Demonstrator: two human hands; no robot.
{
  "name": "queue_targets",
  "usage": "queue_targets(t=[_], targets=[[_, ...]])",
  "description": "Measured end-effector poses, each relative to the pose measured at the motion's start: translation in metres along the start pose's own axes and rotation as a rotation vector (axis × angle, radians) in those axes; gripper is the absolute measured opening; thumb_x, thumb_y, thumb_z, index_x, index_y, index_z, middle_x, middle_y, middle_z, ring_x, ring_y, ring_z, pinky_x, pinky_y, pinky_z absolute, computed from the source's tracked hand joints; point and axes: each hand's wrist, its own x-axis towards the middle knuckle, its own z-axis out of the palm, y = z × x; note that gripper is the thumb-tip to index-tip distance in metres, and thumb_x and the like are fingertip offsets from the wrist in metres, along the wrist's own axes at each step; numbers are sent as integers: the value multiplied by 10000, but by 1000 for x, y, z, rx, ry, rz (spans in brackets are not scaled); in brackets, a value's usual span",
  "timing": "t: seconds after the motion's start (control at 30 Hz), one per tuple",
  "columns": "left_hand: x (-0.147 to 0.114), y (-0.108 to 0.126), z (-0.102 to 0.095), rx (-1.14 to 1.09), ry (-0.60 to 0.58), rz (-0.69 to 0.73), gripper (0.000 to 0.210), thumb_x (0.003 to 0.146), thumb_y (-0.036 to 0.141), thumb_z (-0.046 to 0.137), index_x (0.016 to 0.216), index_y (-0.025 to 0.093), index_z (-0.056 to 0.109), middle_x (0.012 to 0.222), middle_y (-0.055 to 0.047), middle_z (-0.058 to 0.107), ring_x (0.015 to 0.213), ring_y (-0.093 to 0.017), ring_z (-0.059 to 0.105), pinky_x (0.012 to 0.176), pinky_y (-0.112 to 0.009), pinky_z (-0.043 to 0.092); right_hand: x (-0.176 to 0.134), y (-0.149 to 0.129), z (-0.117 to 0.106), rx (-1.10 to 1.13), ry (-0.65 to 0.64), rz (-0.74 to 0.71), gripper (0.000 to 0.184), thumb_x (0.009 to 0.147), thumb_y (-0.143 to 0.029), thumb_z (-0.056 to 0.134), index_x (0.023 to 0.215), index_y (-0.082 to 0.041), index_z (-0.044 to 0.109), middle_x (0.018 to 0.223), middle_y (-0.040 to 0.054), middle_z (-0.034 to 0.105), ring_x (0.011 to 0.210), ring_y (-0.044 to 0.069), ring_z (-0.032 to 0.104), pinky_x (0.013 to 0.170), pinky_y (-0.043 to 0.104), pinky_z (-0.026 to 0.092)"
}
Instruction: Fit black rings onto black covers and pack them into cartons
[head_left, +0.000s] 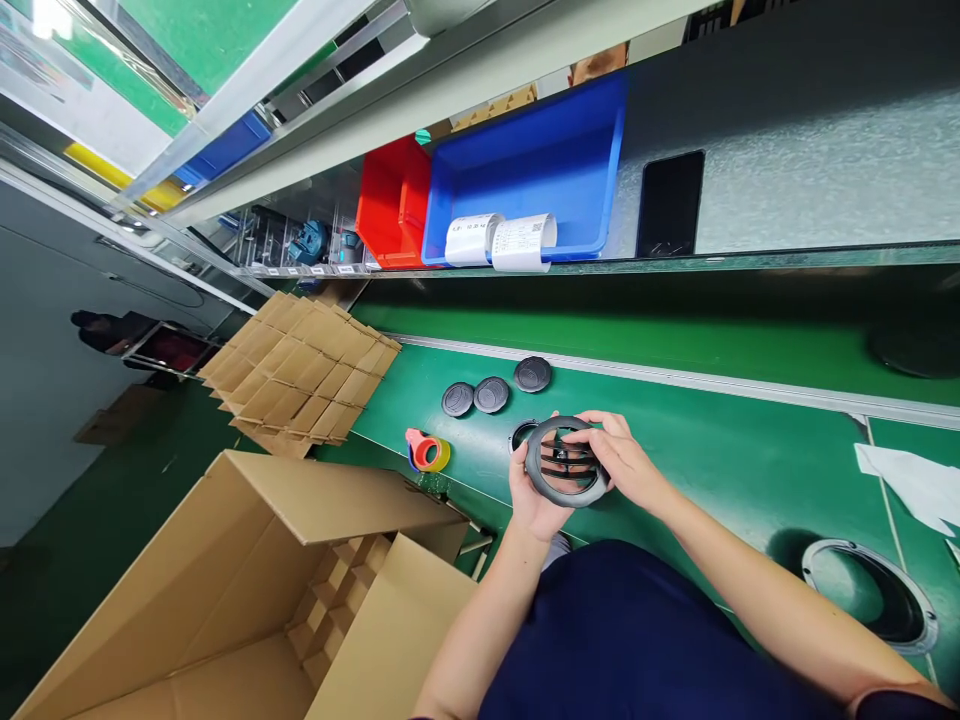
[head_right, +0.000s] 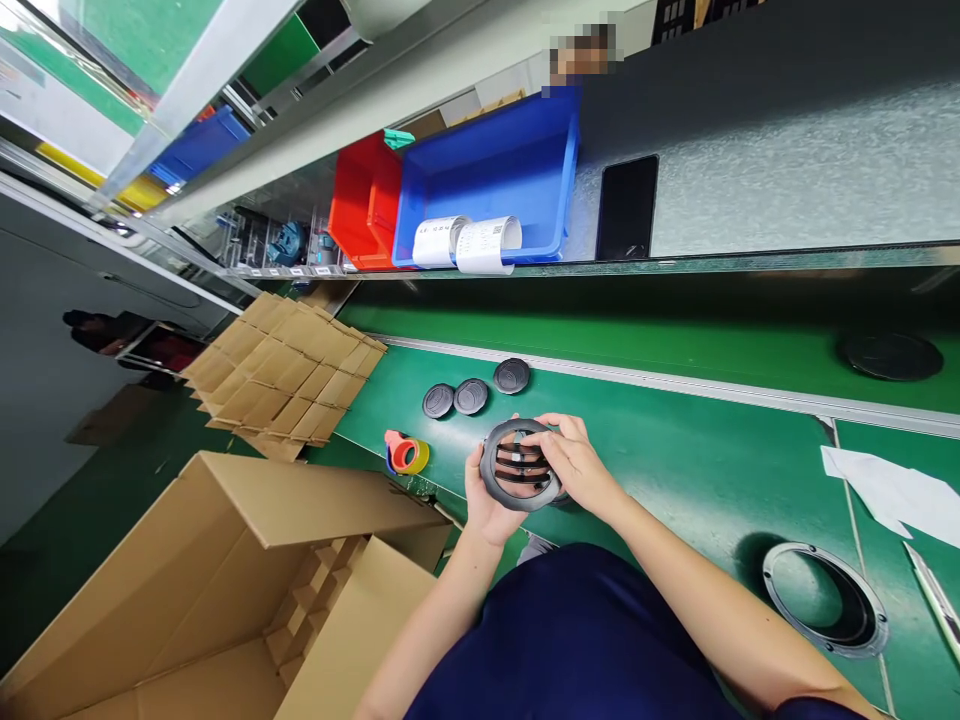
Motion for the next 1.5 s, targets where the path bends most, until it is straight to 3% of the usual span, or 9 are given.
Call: queue_targets(t=[0.23,0.4,0.5,0.6,0.7,0.93,1.07,1.2,1.5], targets=[[1,2,-3,-24,-14,-10,628,843,546,547,1395,249,504,1375,-139,582,1250,-385,534,1046,-652,356,-2,11,7,-57,23,-9,543,1026,-500,233,1145,-298,722,1270,88,565,1232,260,454,1088,514,404],[5,0,-25,-92,136,41,450,886,478,513,1153,148,663,1110,-114,720,1097,-262,640,1026,-422,454,-24,24,21,-358,-169,-229,512,1000,-491,379,1468,-297,457,1523,77,400,1399,300,312,1163,553,309],[4,-11,-48,-101,254,-56,432,874,498,529,1028,129,694,990,-102,742,987,-249,672,972,-380,486,-42,44,30,-487,-348,-272,665,939,-503,538,1533,-289,329,1597,100,278,1463,327,217,1186,578,245],[4,-22,-70,-51,326,-200,411,840,505,580,957,127,694,896,-105,741,982,-284,667,959,-410,486,-55,66,41,-435,-431,-123,942,821,-512,689,1575,-282,172,1642,133,58,1492,361,109,1172,575,260],[8,-27,-87,9,363,-267,393,830,498,595,934,128,677,904,-120,729,1057,-314,635,991,-442,458,-54,84,54,-347,-467,19,1210,684,-476,788,1585,-250,13,1608,170,100,1464,357,189,1142,515,338],[4,-8,-132,237,724,-191,441,894,512,548,1207,201,541,1162,-133,646,1092,-252,609,968,-445,454,-33,134,77,-722,-227,10,1131,645,-449,775,1564,-152,187,1517,247,277,1382,445,301,1147,609,229],[-10,1,-147,206,741,-177,305,905,392,577,1096,155,588,1108,-134,664,952,-200,656,885,-334,503,-31,146,78,-839,-270,-29,1119,668,-573,751,1549,-124,227,1570,252,241,1438,429,238,1174,596,174],[-16,4,-158,165,778,-183,229,913,328,576,1040,142,615,1028,-117,693,872,-175,678,838,-299,527,-19,129,82,-828,-197,-101,897,890,-585,519,1568,-119,162,1623,203,140,1493,363,139,1187,591,160],[-10,19,-177,49,849,-151,133,884,197,599,985,122,642,911,-102,728,772,-157,708,761,-266,561,14,157,94,-775,-210,-43,660,965,-496,401,1509,-126,348,1581,174,301,1464,321,261,1194,592,152]])
